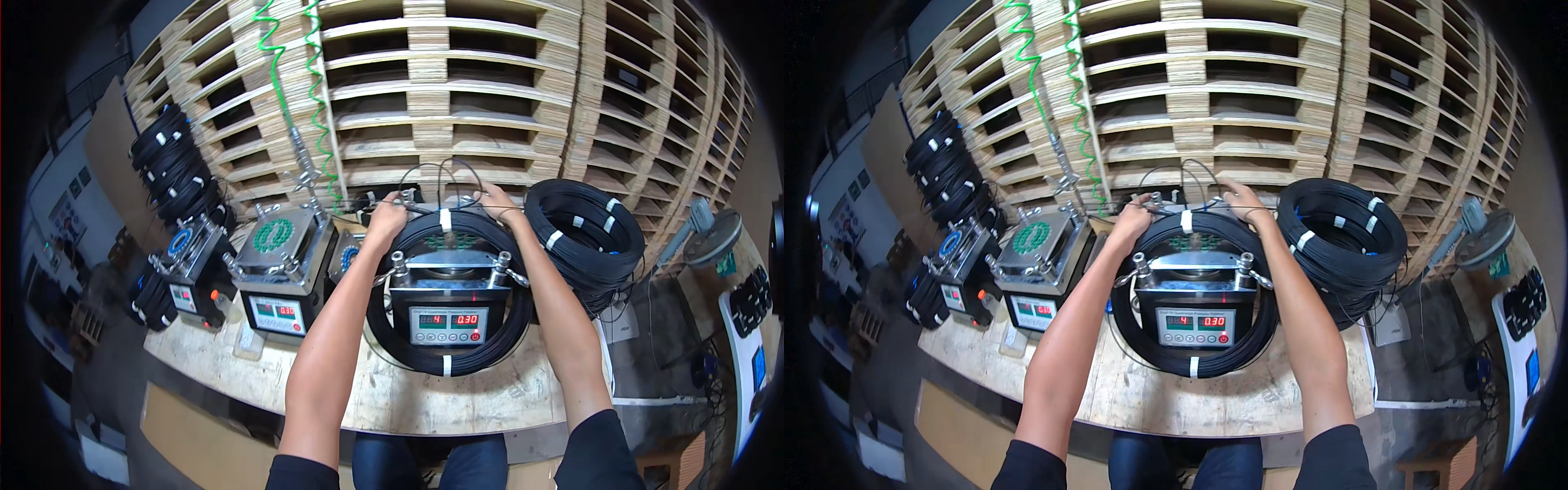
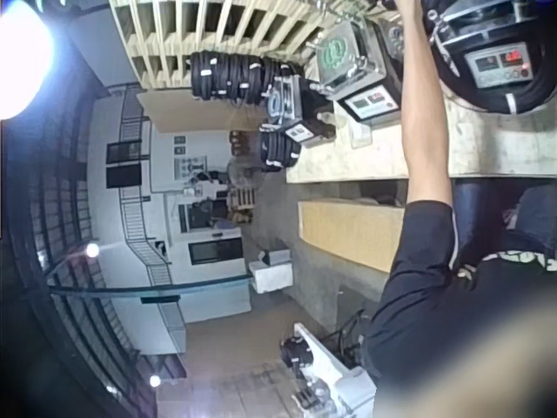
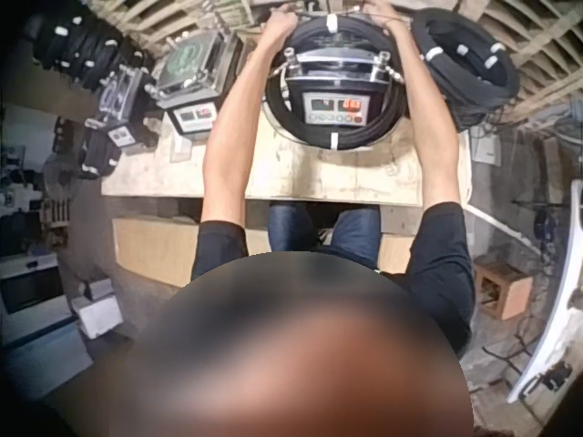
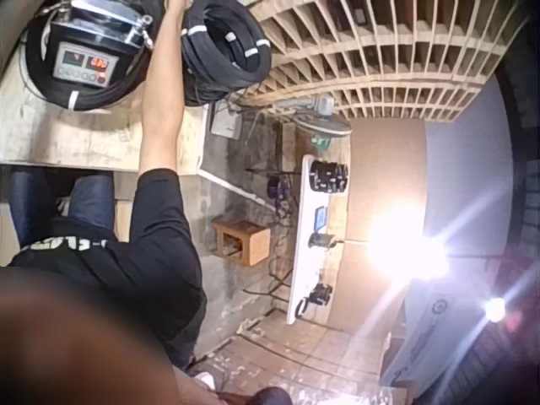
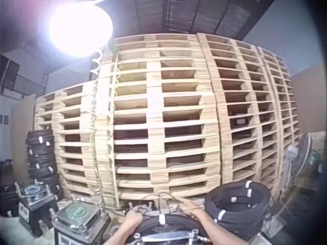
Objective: Polishing the fiber optic cable ends using a polishing machine.
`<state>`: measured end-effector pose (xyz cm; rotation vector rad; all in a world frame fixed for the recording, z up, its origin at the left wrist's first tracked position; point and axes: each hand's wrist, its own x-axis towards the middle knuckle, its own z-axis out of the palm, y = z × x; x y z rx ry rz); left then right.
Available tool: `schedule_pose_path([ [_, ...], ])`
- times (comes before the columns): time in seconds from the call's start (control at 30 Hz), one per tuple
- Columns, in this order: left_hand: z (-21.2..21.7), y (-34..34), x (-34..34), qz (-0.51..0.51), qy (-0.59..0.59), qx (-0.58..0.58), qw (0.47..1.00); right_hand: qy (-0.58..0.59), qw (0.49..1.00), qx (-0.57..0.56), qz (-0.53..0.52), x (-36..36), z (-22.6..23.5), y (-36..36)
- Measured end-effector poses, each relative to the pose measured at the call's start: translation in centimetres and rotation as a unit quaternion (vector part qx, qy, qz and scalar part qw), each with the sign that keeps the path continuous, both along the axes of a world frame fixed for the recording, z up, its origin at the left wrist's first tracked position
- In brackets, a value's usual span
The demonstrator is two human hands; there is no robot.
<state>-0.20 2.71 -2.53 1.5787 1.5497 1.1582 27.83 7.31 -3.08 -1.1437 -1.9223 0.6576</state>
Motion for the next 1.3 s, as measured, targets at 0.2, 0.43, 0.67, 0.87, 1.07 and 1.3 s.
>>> schedule_pose_path([
  [0.2,0.4,0.7,-1.3,0.024,0.015,-0.064,0.998,0.024,0.991,-0.126,-0.033,-0.8,2.4,-5.9],
  [0.43,0.0,4.8,-0.1,-0.033,-0.102,-0.093,0.99,0.052,0.99,-0.056,-0.122,1.4,0.0,-7.7],
  [0.67,-5.4,10.8,-4.5,0.01,-0.38,-0.182,0.907,0.031,0.982,0.003,-0.189,-2.1,1.6,-10.8],
  [0.87,-5.8,11.1,-7.9,-0.041,-0.404,-0.204,0.891,0.054,0.982,-0.012,-0.179,-3.8,2.1,-11.2],
  [1.07,-2.0,7.0,-0.4,0.084,-0.428,-0.097,0.895,0.049,0.974,-0.012,-0.223,-0.3,1.7,-10.5],
  [1.3,-2.2,7.9,-0.4,-0.014,-0.312,-0.113,0.943,0.029,0.972,0.011,-0.234,-0.3,1.8,-10.7],
])
